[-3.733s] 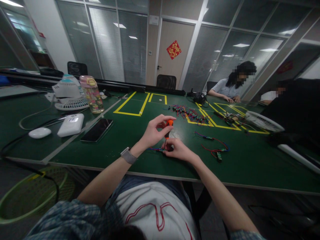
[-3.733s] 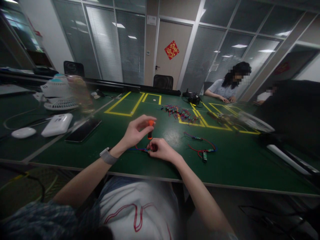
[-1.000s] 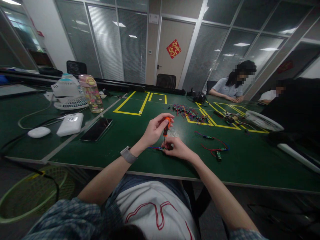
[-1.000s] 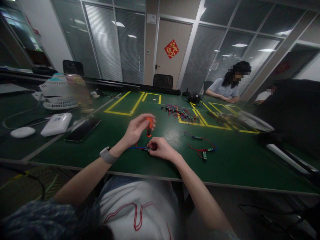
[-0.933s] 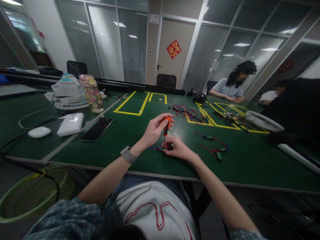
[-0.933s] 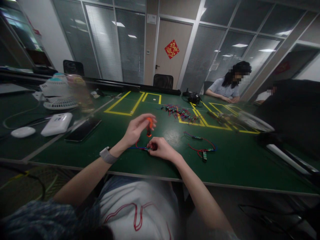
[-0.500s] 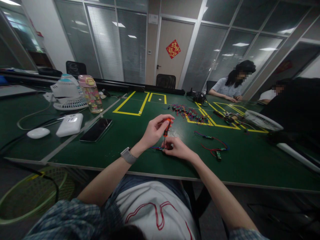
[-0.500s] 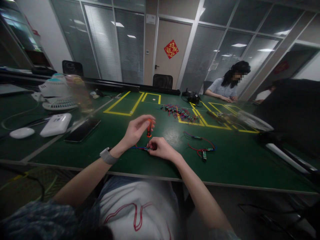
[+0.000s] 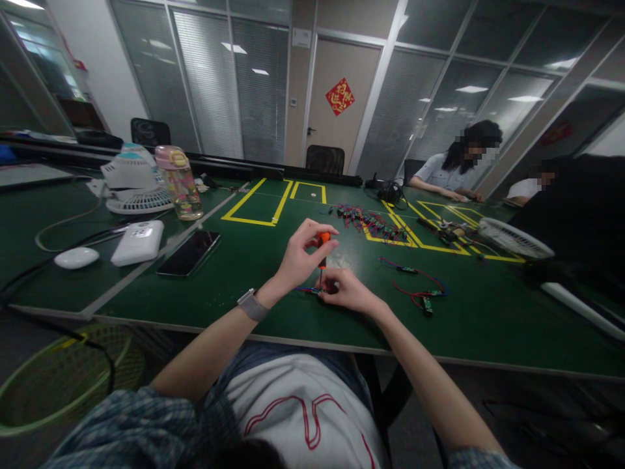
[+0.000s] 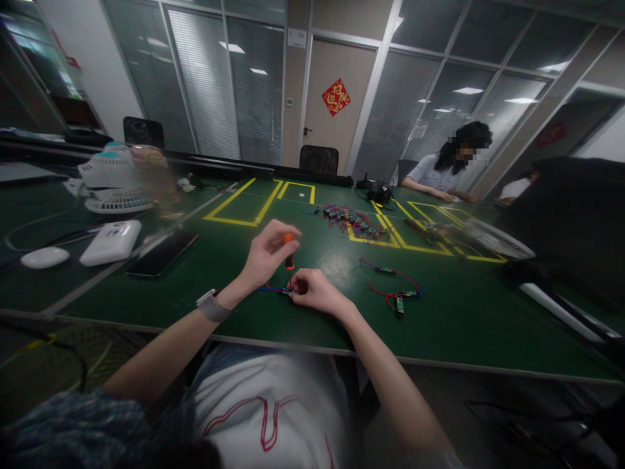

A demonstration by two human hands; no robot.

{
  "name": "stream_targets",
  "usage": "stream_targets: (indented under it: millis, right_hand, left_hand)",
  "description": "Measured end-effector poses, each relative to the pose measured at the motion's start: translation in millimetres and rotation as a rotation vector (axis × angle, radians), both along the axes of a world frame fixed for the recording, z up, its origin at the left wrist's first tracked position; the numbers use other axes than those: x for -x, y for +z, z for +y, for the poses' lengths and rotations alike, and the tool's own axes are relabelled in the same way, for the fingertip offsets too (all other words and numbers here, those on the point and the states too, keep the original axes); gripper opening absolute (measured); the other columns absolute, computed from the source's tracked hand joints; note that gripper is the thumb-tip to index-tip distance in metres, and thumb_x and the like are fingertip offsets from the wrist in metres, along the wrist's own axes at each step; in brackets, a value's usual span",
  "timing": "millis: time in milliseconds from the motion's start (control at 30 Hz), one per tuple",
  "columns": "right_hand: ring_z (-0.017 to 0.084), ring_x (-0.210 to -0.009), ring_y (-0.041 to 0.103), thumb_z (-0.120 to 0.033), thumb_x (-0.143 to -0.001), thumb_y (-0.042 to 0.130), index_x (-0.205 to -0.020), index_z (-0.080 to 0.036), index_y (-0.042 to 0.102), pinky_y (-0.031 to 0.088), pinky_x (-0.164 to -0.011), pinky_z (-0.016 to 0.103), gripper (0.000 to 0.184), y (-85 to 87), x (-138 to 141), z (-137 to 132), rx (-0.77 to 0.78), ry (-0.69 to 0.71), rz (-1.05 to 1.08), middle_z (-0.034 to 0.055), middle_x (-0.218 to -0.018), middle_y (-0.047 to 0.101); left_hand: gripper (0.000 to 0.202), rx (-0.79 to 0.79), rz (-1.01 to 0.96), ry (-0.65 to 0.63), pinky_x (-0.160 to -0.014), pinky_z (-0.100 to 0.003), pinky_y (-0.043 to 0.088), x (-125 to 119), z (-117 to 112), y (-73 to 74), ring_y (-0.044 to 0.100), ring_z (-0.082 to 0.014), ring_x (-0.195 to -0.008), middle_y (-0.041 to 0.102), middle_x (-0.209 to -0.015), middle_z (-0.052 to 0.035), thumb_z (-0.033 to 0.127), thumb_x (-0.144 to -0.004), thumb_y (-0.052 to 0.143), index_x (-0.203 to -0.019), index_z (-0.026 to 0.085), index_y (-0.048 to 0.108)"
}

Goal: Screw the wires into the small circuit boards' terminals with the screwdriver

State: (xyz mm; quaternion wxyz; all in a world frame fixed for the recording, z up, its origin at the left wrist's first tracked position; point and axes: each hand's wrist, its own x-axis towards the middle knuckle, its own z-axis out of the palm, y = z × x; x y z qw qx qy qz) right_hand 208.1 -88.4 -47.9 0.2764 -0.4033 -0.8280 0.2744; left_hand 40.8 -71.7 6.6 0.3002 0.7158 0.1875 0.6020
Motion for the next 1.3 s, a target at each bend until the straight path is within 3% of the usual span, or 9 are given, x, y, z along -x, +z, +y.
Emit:
stream_targets:
  millis: [167,467,633,800,933,1133,1300]
  right_hand:
    - [0.010,-0.060,0.051,-0.006,-0.070,0.064,-0.078,-0.014,0.065,0.040,-0.057,0.021,0.012,0.9,-0.1,-0.1,-0.006,0.008,-0.007,-0.0027,-0.068,0.057]
    - [0.010,-0.061,0.051,-0.006,-0.071,0.065,-0.079,-0.014,0.066,0.039,-0.057,0.021,0.012,0.1,-0.9,0.5,-0.003,0.006,-0.006,-0.0030,-0.068,0.056]
    - [0.010,-0.060,0.051,-0.007,-0.071,0.066,-0.080,-0.014,0.066,0.039,-0.057,0.021,0.011,-1.1,-1.4,1.6,0.006,0.010,-0.007,-0.0030,-0.067,0.056]
    - [0.011,-0.060,0.052,-0.007,-0.071,0.065,-0.076,-0.014,0.064,0.039,-0.057,0.021,0.009,-0.4,-1.0,1.2,0.015,0.013,0.012,-0.0020,-0.069,0.059]
    - [0.011,-0.061,0.053,-0.007,-0.070,0.066,-0.074,-0.015,0.064,0.041,-0.059,0.022,0.009,-0.9,-1.1,1.3,0.011,0.004,0.013,-0.0011,-0.071,0.062]
    - [0.010,-0.061,0.052,-0.007,-0.069,0.066,-0.073,-0.015,0.063,0.040,-0.058,0.022,0.009,-2.3,-1.2,2.0,0.015,0.003,0.011,-0.0006,-0.073,0.064]
    - [0.010,-0.059,0.050,-0.006,-0.070,0.065,-0.076,-0.015,0.064,0.039,-0.056,0.021,0.010,-2.1,-1.0,1.9,0.002,0.012,0.019,-0.0021,-0.068,0.059]
  left_hand:
    - [0.023,0.032,-0.010,-0.067,-0.067,-0.023,0.051,2.6,-1.2,1.7,0.060,-0.0126,-0.081,0.060,-0.097,-0.0052,0.027,-0.096,0.049,-0.104,0.019,0.069]
    - [0.009,-0.015,-0.030,0.013,-0.065,-0.020,0.047,-1.0,0.6,-0.9,0.057,-0.0111,-0.079,0.057,-0.091,-0.0025,0.025,-0.087,0.065,-0.093,0.018,0.067]
    - [0.012,-0.021,-0.025,0.078,-0.069,-0.021,0.048,0.0,4.1,-2.7,0.058,-0.0120,-0.083,0.057,-0.091,-0.0020,0.026,-0.083,0.070,-0.092,0.019,0.068]
    - [0.024,0.050,-0.033,-0.049,-0.077,-0.025,0.053,1.6,1.3,-2.0,0.065,-0.0158,-0.091,0.066,-0.104,-0.0075,0.029,-0.095,0.052,-0.107,0.018,0.069]
    - [0.026,0.116,-0.084,-0.093,-0.072,-0.026,0.055,0.1,-0.9,-2.5,0.068,-0.0160,-0.085,0.070,-0.100,-0.0080,0.029,-0.093,0.056,-0.112,0.016,0.067]
    - [0.011,-0.010,-0.038,0.040,-0.068,-0.021,0.049,-1.2,2.3,-2.7,0.060,-0.0121,-0.080,0.062,-0.089,-0.0026,0.025,-0.086,0.067,-0.093,0.019,0.071]
    - [0.018,-0.003,-0.008,-0.018,-0.062,-0.020,0.047,0.8,1.8,-0.8,0.055,-0.0110,-0.076,0.055,-0.092,-0.0024,0.027,-0.090,0.061,-0.102,0.021,0.071]
